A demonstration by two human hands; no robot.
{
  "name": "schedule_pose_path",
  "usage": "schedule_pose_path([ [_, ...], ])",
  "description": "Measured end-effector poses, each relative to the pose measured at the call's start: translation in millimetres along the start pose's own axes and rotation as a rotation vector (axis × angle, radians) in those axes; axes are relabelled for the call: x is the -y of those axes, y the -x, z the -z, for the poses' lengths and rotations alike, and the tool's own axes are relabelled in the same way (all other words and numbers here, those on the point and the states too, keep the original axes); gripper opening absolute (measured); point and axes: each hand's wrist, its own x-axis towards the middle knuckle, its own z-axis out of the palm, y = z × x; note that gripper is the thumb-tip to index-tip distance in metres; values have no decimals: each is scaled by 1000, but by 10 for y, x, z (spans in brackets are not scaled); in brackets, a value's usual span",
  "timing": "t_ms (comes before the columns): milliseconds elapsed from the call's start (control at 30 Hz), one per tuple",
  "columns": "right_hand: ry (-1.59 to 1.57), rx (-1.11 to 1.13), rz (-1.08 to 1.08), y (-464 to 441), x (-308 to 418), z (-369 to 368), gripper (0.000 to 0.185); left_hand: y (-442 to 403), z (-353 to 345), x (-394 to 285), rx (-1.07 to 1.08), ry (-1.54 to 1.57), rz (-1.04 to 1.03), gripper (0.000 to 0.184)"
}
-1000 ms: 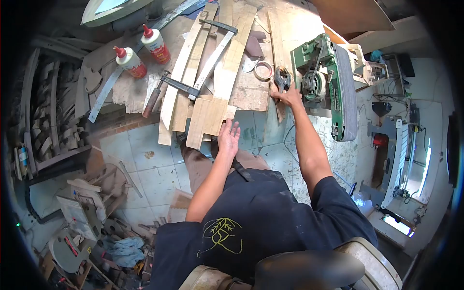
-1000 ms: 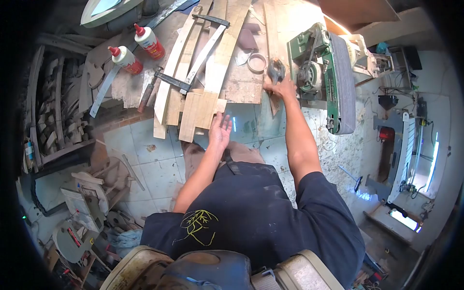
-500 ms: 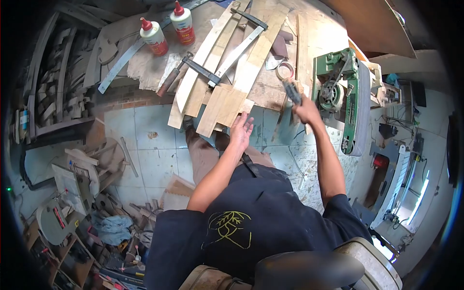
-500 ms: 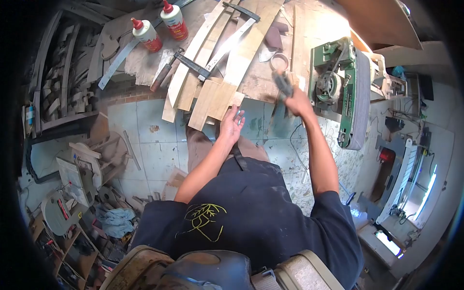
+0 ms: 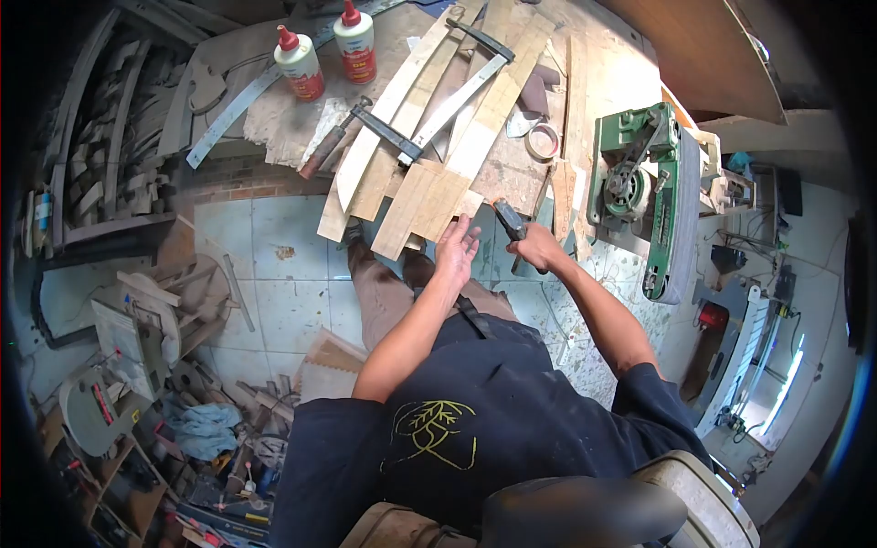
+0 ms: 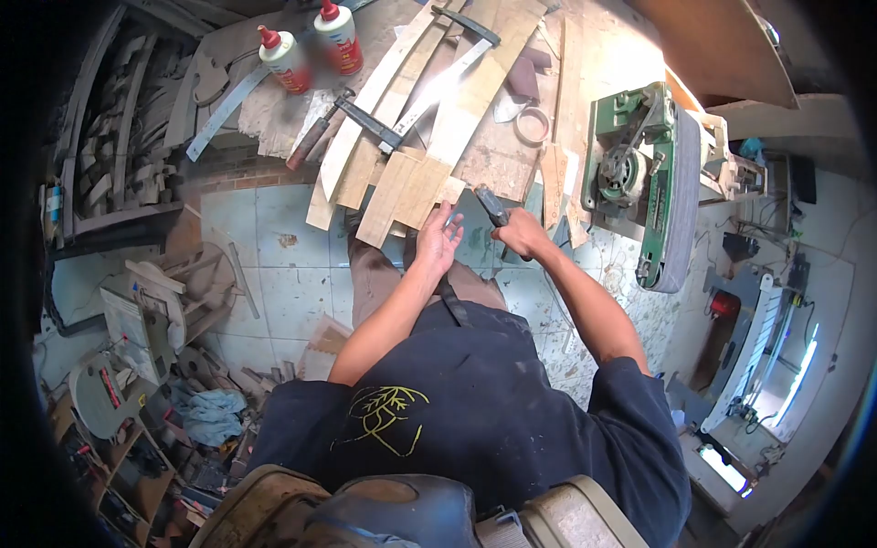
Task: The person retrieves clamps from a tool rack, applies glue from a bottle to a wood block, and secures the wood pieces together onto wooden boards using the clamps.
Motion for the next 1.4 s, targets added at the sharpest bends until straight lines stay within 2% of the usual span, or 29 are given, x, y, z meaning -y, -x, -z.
schedule_pose_path([
  [133, 37, -3, 15, -161, -6, 0, 35, 10, -17, -13, -14, -26, 1, 27],
  [233, 110, 92, 27, -175, 56, 66, 42, 9, -22, -9, -17, -26, -5, 29],
  [333, 237, 45, 44, -349, -24, -13, 49, -14, -23, 2, -27, -18, 0, 30],
  [433, 267, 45, 96, -365, 95, 10, 45, -6, -19, 8, -40, 2, 0, 30],
  [533, 317, -11, 116, -376, 248, 35, 50, -17, -7, 7, -24, 10, -2, 31],
  [733, 342, 31, 130, -437, 508, 88, 50, -31, -10, 10, -37, 33, 1, 33],
  [1133, 304, 15, 123, -506, 440, -4, 49, -55, 21, -10, -22, 35, 4, 33],
  [1233, 320, 12, 128, -489, 459, -8, 47, -30, 17, -18, -33, 50, 2, 35],
  [1400, 285, 31, 157, -488, 432, 5, 51, -9, 136, -46, 15, 102, 2, 53],
])
